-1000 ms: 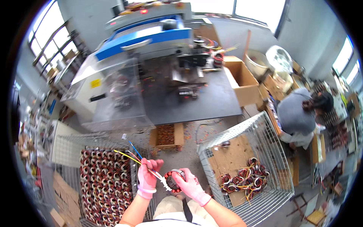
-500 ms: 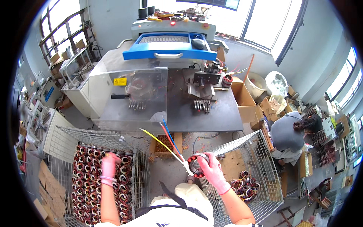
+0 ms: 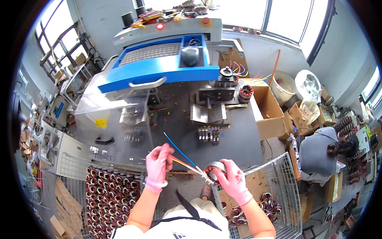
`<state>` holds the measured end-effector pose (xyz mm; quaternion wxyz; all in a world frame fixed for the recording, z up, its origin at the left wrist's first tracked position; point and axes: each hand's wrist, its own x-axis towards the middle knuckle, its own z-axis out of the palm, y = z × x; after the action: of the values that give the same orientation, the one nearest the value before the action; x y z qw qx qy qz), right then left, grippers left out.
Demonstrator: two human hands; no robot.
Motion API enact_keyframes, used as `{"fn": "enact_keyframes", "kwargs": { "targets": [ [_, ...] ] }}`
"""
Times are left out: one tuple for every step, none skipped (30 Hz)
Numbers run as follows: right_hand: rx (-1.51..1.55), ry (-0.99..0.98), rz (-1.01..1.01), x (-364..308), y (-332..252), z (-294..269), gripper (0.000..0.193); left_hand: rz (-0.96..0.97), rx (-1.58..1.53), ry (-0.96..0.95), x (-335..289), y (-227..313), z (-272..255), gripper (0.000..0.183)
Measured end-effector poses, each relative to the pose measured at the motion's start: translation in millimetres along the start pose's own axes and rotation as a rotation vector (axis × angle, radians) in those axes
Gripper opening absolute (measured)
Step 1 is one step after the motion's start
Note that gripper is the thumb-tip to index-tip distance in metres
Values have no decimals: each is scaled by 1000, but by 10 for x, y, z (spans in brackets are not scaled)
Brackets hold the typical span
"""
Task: The person connects the colored wires of a stator component to a terminal on a testing machine and kemudian transfers the stator into a wire storage basket.
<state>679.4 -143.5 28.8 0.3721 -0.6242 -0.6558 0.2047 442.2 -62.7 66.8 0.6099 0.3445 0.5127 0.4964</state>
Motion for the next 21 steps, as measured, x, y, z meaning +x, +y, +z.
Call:
{"fn": "enact_keyframes", "kwargs": {
  "targets": [
    [-114, 40, -113, 155, 198, -49, 39, -19, -39, 45, 19, -90, 14, 23],
    [-193, 56, -151, 347, 325, -68, 35, 8, -14, 59, 28, -221, -28, 22],
    [-174, 33, -86, 541, 454, -17, 31, -21, 38, 74, 15, -323, -73, 20],
    [-142, 8, -70, 742, 537, 40, 32, -39, 49, 45, 7, -432, -118, 20],
    [-202, -5, -212, 959, 650, 85, 34, -53, 69, 19, -1, -527, -133, 21],
    [-156, 5, -226, 1158, 822, 193, 37, -95, 26, -12, 26, -677, -141, 24],
    [-131, 2, -260, 1375, 884, 285, 41, -136, -19, -34, 90, -811, -142, 27],
    [-156, 17, -300, 1559, 1033, 383, 45, -271, -54, -22, 164, -846, -67, 32],
    [-135, 16, -307, 1726, 1071, 450, 46, -293, -111, -40, 249, -889, -19, 34],
    [-124, -1, -323, 1912, 1115, 499, 46, -316, -168, -58, 370, -944, 35, 37],
    [-114, -23, -334, 2073, 1163, 553, 46, -347, -227, -73, 492, -1013, 74, 39],
    [-146, -12, -351, 2229, 1200, 600, 46, -331, -264, -131, 653, -1067, 121, 40],
    [-177, -2, -368, 2357, 1229, 650, 46, -355, -299, -167, 793, -1123, 153, 39],
    [-217, 19, -391, 2488, 1244, 706, 45, -373, -337, -203, 953, -1170, 182, 38],
    [-214, 16, -366, 2614, 1296, 760, 44, -392, -376, -238, 1082, -1204, 225, 36],
    [-234, -3, -333, 2707, 1358, 782, 44, -417, -378, -244, 1200, -1229, 282, 31],
    [-250, -18, -301, 2803, 1418, 802, 44, -434, -376, -241, 1308, -1253, 332, 30],
    [-278, -20, -289, 2875, 1481, 807, 47, -451, -375, -240, 1399, -1271, 383, 28],
    [-249, -26, -265, 2911, 1539, 824, 48, -467, -374, -240, 1454, -1291, 422, 27],
    [-219, -33, -238, 2918, 1552, 834, 48, -448, -341, -222, 1473, -1291, 447, 24],
    [-191, -39, -209, 2931, 1572, 819, 49, -436, -347, -229, 1510, -1293, 472, 24]
  ]
}}
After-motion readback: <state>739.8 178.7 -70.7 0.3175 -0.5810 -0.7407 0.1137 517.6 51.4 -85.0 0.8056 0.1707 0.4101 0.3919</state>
